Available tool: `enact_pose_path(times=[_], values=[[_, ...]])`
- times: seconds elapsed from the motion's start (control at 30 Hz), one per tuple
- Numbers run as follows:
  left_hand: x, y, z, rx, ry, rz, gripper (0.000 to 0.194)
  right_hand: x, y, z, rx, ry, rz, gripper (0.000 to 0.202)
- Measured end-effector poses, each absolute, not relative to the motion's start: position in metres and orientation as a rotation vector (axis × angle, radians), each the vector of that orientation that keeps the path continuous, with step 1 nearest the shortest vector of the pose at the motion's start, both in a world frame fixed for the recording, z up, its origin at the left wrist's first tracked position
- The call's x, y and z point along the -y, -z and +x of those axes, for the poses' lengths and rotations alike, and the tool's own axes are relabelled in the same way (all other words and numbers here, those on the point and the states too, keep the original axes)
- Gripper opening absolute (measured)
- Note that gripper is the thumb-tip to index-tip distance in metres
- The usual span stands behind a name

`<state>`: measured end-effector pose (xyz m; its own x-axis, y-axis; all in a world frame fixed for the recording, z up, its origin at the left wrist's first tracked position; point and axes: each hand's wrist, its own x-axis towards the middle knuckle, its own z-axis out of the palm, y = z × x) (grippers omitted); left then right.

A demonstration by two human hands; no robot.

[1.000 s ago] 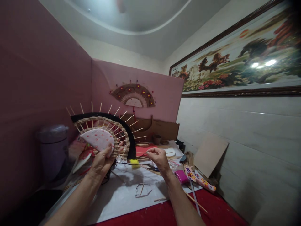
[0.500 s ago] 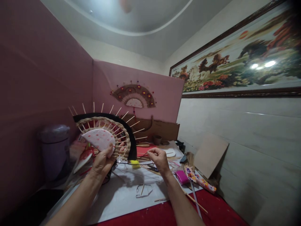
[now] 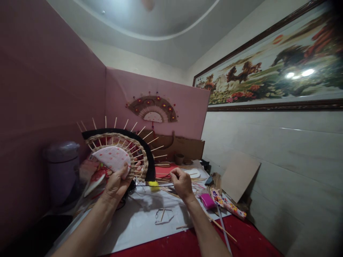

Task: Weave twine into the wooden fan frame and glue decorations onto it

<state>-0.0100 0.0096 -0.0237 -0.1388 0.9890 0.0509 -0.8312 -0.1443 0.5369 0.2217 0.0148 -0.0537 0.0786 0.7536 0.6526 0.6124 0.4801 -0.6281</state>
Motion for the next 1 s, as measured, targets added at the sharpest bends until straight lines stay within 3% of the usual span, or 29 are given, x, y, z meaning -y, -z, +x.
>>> enact_pose_path(times=[0.63, 1.0], values=[[-0.0084, 0.0214, -0.0091, -0.449, -1.678, 0.514, 0.03, -0.0134, 0.0523, 0.2222, 1.632, -0.057, -1.405, 0.014], [-0.0065, 0.024, -0.0045, -0.481, -1.646, 0.51, 0.03, -0.0101, 0.05, 0.217, 1.602, -0.026, -1.192, 0.018]])
